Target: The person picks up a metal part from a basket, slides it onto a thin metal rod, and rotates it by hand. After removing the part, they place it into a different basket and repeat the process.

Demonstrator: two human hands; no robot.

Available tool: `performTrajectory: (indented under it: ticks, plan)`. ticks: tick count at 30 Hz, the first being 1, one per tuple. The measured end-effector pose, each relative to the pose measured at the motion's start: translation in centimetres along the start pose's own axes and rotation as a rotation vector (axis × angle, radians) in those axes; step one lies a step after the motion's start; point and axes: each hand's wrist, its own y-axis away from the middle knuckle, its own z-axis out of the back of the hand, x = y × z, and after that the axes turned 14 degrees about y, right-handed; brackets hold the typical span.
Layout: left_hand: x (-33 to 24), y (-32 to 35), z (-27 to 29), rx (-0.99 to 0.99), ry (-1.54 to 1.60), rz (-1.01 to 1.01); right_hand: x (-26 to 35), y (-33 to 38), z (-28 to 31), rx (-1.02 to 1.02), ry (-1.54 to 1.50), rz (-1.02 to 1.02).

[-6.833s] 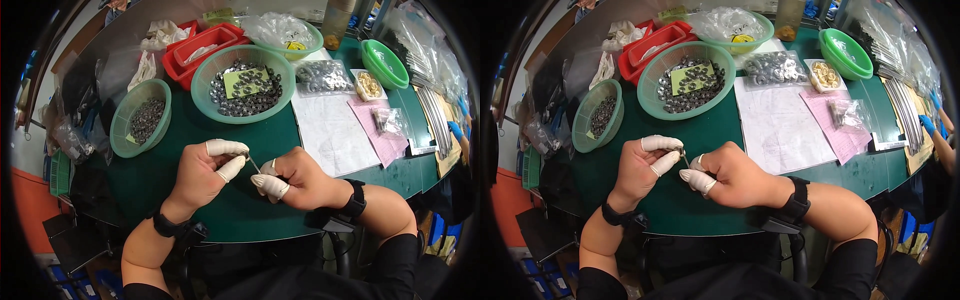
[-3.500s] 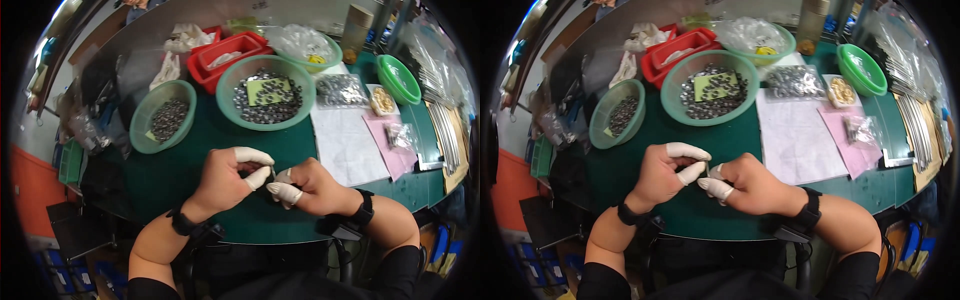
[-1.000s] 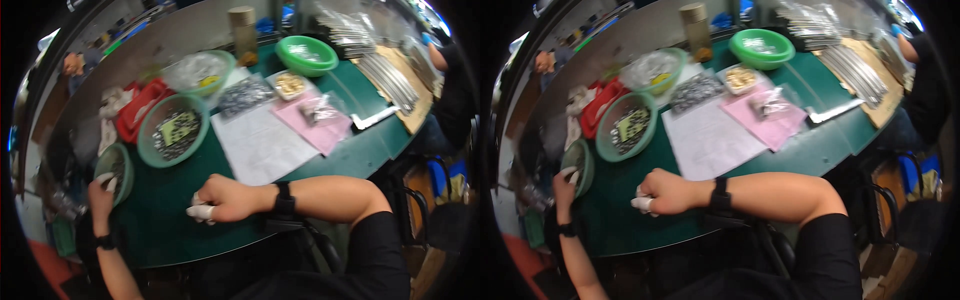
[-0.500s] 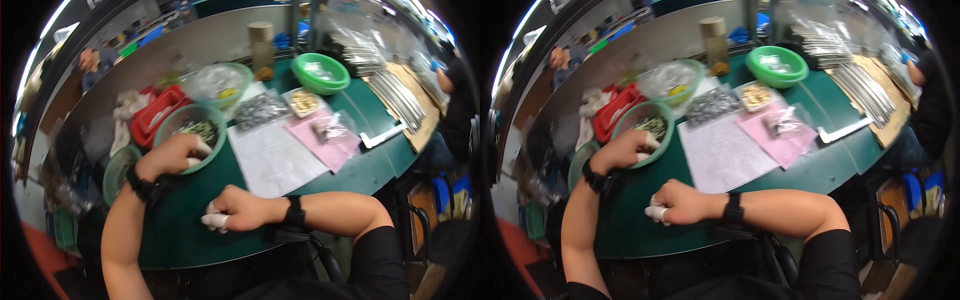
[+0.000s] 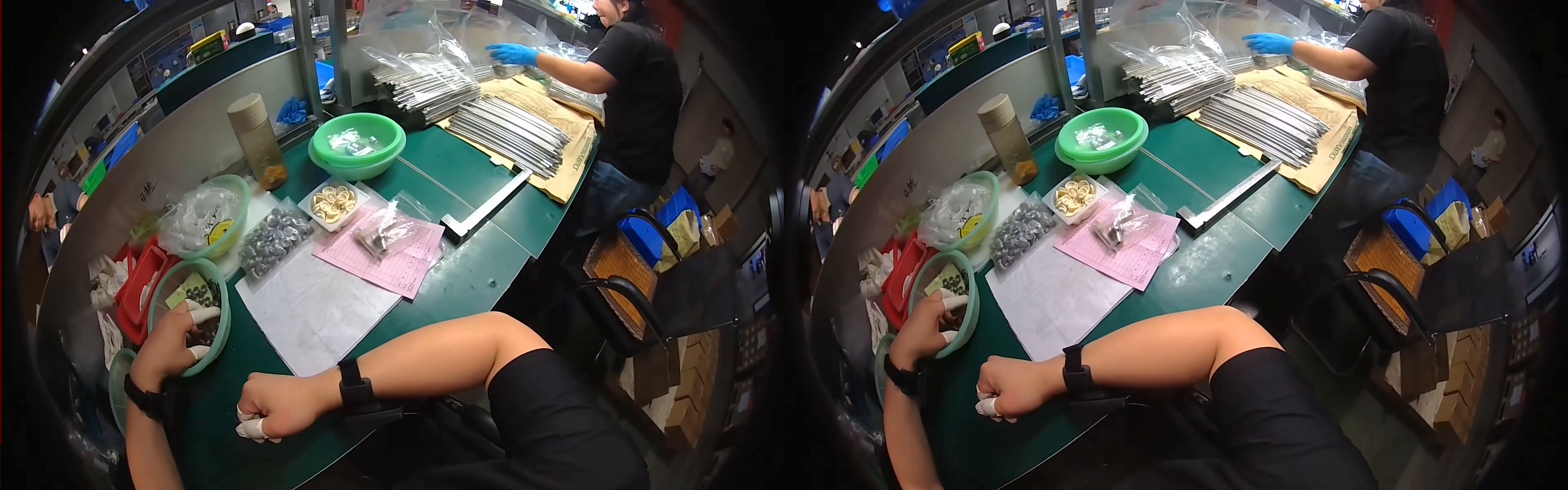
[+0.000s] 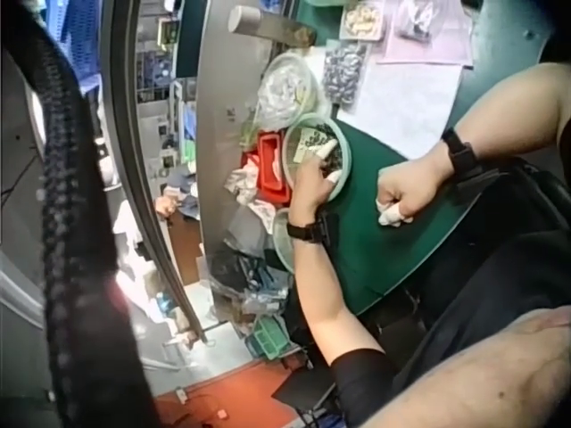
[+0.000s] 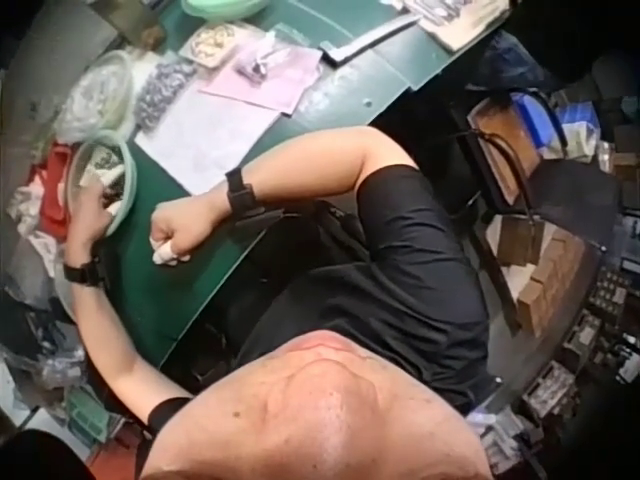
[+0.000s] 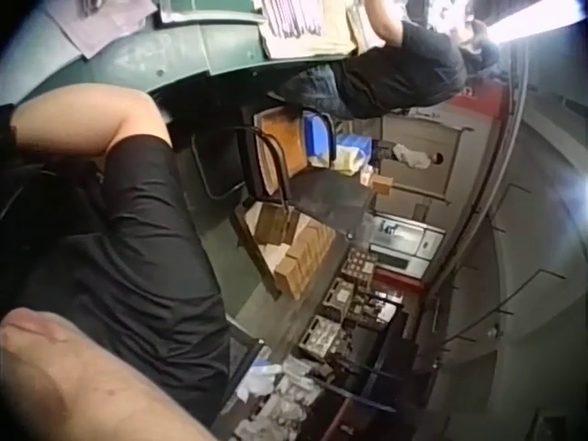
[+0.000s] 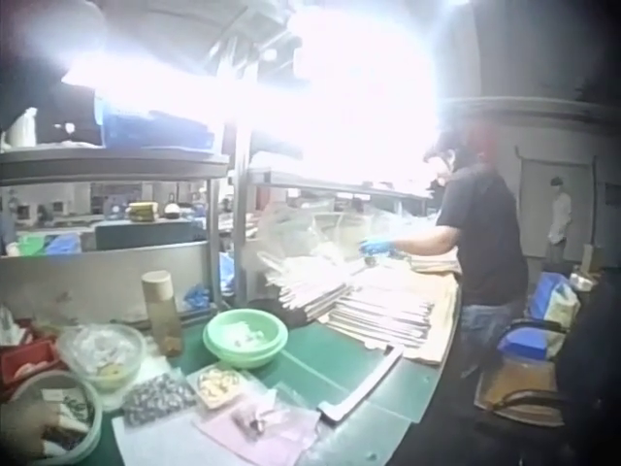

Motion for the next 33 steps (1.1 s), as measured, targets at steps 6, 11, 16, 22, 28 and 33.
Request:
performTrajectory:
  ticks: [6,11,16,22,28,33]
  plan:
    - [2.4,-0.3,0.2,0.055,0.037,-0.040,0.2,0.0,-0.2,0.009,0.011,0.011]
    - [2.6,0.2,0.2,0.011,0.031,-0.011,0.1,-0.1,-0.1,0.007,0.004,0.021]
    - [2.7,1.3,0.4,-0.129,0.115,0.018,0.1,-0.2,-0.3,0.018,0.002,0.015]
    - [1.0,5.0,-0.9,-0.574,0.444,-0.083,0.1,0.1,-0.3,-0.002,-0.012,0.010]
    - [0.4,11.4,-6.9,-0.773,0.784,0.001,-0.2,0.0,-0.2,-0.101,-0.052,0.001]
    - [2.2,11.0,-10.1,-0.814,1.035,0.099,0.2,-0.2,0.1,-0.179,-0.132,0.039]
